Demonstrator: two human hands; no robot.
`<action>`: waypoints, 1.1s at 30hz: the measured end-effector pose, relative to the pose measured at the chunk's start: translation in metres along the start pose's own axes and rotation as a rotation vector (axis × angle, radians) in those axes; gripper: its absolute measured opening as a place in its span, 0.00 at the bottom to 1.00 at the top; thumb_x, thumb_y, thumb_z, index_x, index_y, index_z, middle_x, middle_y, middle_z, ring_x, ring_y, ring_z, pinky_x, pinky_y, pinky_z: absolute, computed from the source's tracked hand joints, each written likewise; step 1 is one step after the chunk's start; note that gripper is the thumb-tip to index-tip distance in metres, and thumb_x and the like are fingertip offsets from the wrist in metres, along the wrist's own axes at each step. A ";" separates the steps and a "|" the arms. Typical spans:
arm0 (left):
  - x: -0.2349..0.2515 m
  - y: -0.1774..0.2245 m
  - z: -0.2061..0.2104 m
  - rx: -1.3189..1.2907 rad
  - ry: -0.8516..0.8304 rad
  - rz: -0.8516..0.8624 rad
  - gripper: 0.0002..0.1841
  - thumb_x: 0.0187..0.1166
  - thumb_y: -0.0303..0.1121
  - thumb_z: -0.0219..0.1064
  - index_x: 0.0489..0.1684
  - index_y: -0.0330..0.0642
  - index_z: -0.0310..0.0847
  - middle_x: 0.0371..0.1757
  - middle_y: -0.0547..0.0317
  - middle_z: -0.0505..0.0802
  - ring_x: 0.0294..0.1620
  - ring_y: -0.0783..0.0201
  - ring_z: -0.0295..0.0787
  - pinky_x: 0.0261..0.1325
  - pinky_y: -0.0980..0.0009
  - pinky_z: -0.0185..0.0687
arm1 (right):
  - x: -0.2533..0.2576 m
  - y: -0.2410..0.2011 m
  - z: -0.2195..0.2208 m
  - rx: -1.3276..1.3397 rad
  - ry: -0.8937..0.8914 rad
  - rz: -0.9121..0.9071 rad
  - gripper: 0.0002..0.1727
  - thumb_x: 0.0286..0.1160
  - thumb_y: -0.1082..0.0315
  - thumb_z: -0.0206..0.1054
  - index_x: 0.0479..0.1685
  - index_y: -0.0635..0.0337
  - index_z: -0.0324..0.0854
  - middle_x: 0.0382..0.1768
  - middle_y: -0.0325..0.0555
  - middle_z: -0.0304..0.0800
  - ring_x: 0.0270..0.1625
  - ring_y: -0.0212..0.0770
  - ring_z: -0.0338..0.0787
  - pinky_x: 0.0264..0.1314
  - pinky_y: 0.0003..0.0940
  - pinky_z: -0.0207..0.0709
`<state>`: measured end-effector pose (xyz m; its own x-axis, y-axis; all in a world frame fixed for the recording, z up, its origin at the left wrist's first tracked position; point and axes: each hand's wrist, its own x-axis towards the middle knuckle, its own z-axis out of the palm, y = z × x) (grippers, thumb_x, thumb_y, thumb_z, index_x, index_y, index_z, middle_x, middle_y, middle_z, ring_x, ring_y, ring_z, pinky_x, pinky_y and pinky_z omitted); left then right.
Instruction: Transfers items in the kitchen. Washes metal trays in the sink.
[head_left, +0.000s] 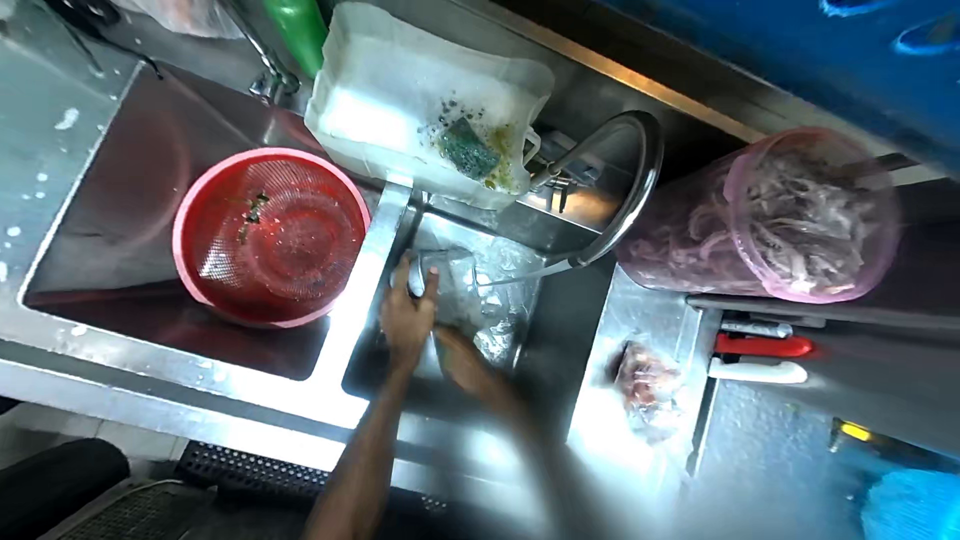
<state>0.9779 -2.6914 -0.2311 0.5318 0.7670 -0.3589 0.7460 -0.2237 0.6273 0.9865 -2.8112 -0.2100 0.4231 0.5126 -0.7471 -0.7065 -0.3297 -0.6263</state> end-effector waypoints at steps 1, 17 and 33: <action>0.007 0.003 -0.001 0.011 -0.003 -0.015 0.38 0.77 0.72 0.57 0.87 0.71 0.68 0.67 0.43 0.90 0.60 0.37 0.89 0.59 0.31 0.77 | -0.015 -0.003 -0.004 -0.106 -0.055 0.021 0.21 0.94 0.64 0.46 0.65 0.71 0.79 0.57 0.51 0.85 0.55 0.31 0.81 0.62 0.29 0.77; -0.027 -0.032 -0.020 0.247 -0.380 0.981 0.44 0.51 0.82 0.69 0.39 0.45 0.91 0.44 0.55 0.96 0.55 0.53 0.94 0.75 0.46 0.78 | -0.021 -0.074 -0.117 -1.066 -0.344 -0.673 0.20 0.68 0.51 0.79 0.41 0.62 0.90 0.38 0.49 0.92 0.44 0.41 0.90 0.53 0.43 0.83; -0.074 -0.028 0.007 -0.882 0.222 -0.624 0.36 0.87 0.65 0.49 0.42 0.36 0.87 0.40 0.48 0.93 0.42 0.58 0.93 0.48 0.53 0.91 | 0.078 -0.003 -0.089 -0.879 0.762 -0.465 0.28 0.95 0.53 0.43 0.82 0.58 0.73 0.91 0.51 0.60 0.82 0.56 0.76 0.80 0.57 0.73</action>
<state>0.9203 -2.7459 -0.2268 0.0110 0.7067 -0.7074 0.2635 0.6804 0.6838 1.0718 -2.8407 -0.2865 0.9581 0.2304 -0.1704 0.0908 -0.8082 -0.5819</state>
